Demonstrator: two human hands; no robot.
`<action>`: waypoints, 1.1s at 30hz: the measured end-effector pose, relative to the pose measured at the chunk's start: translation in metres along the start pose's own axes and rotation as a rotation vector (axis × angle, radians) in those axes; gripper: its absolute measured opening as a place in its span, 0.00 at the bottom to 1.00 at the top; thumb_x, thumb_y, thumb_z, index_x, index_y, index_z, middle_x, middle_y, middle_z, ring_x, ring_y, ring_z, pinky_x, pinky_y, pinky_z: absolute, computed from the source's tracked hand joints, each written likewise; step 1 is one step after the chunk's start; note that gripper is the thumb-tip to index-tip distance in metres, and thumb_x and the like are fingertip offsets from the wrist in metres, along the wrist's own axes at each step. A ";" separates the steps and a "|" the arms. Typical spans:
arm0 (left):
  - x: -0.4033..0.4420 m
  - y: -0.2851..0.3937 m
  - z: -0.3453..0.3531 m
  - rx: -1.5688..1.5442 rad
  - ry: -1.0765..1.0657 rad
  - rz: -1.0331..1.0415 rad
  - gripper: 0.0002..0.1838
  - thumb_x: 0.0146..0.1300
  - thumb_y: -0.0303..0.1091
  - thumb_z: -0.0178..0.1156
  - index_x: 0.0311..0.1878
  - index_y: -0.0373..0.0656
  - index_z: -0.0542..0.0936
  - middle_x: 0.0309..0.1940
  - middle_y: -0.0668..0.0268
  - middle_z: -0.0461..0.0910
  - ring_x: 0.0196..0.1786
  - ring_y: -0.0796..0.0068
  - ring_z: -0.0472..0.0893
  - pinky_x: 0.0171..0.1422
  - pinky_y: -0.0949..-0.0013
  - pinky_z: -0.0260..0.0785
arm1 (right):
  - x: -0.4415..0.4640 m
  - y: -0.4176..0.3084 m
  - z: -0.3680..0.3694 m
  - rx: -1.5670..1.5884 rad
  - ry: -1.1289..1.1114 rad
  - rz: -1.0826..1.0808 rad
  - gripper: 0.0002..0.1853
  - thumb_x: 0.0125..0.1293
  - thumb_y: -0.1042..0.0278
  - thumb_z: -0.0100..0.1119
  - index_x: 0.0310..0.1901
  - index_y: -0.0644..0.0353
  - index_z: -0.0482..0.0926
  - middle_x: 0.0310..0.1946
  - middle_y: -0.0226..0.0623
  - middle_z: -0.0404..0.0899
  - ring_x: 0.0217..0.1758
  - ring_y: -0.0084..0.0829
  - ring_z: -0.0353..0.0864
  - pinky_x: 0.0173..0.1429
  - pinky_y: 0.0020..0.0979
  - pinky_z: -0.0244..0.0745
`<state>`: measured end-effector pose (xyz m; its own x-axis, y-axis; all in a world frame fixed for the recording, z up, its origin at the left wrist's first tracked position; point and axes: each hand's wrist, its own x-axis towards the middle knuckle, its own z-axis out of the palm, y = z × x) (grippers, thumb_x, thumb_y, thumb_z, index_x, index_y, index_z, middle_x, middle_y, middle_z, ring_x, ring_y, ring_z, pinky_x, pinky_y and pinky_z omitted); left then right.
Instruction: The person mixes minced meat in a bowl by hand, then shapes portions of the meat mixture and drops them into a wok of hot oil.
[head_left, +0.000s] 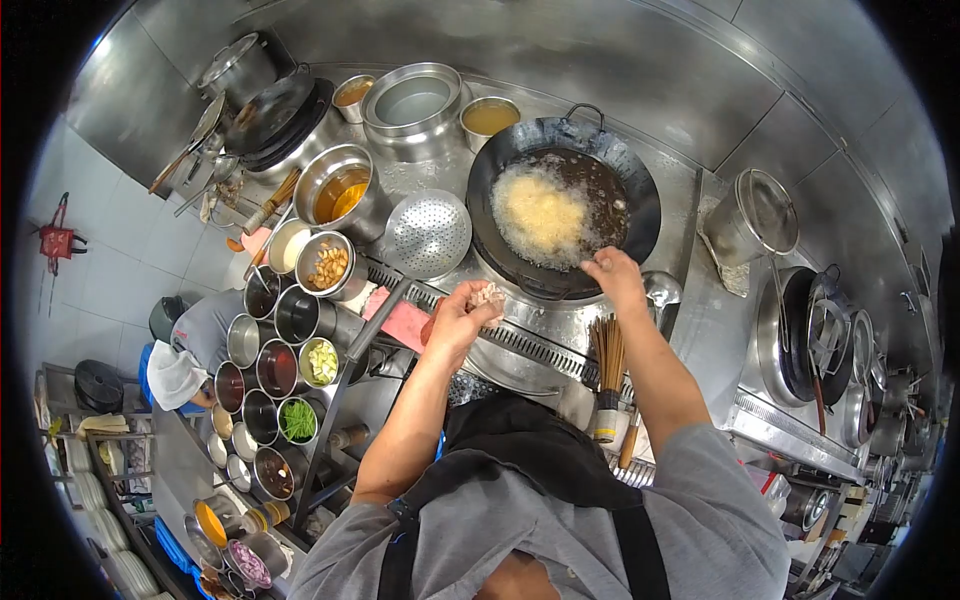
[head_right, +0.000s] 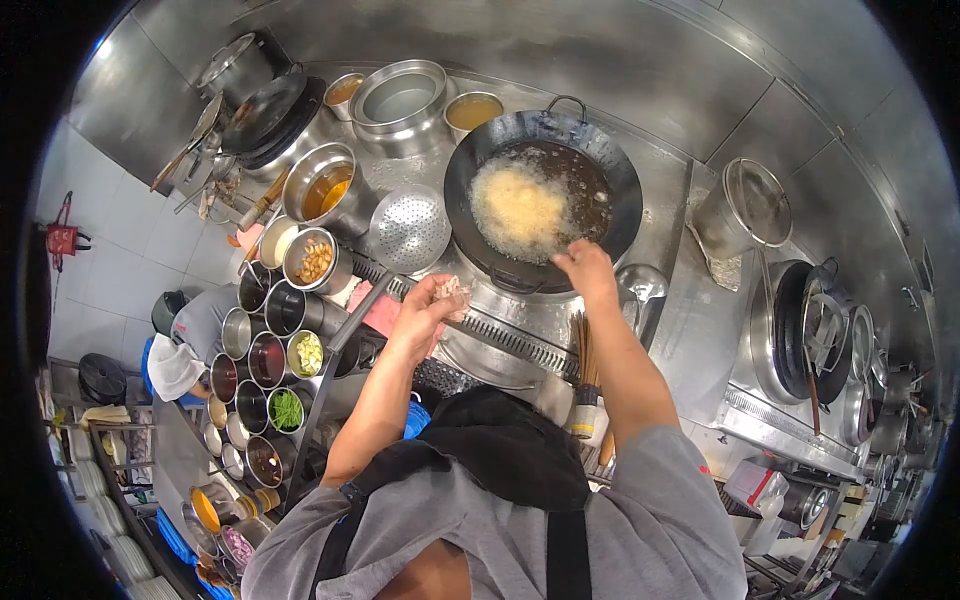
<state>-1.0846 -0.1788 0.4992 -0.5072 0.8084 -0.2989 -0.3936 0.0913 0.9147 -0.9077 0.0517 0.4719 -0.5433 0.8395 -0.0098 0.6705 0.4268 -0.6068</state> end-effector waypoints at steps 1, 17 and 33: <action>0.000 -0.001 -0.001 0.009 -0.027 0.007 0.18 0.57 0.24 0.63 0.52 0.35 0.73 0.39 0.64 0.80 0.39 0.76 0.79 0.43 0.74 0.71 | 0.008 0.011 0.000 0.002 0.000 -0.002 0.13 0.57 0.71 0.64 0.43 0.65 0.79 0.43 0.46 0.82 0.42 0.39 0.82 0.47 0.32 0.76; -0.018 0.018 0.053 -0.152 -0.189 0.042 0.23 0.62 0.18 0.56 0.60 0.38 0.66 0.48 0.62 0.77 0.50 0.75 0.77 0.54 0.71 0.71 | -0.118 -0.099 0.010 0.671 -0.067 -0.109 0.27 0.55 0.68 0.68 0.57 0.64 0.73 0.50 0.44 0.78 0.46 0.34 0.81 0.43 0.31 0.79; -0.026 0.032 0.038 -0.019 -0.240 0.068 0.14 0.61 0.23 0.60 0.50 0.36 0.75 0.40 0.64 0.79 0.40 0.78 0.78 0.44 0.75 0.71 | -0.110 -0.123 -0.033 0.529 -0.040 -0.383 0.23 0.51 0.74 0.66 0.51 0.64 0.76 0.41 0.40 0.79 0.37 0.31 0.81 0.39 0.29 0.76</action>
<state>-1.0546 -0.1750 0.5466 -0.3372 0.9274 -0.1621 -0.3804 0.0233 0.9245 -0.9137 -0.0822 0.5735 -0.7194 0.6433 0.2619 0.0920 0.4620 -0.8821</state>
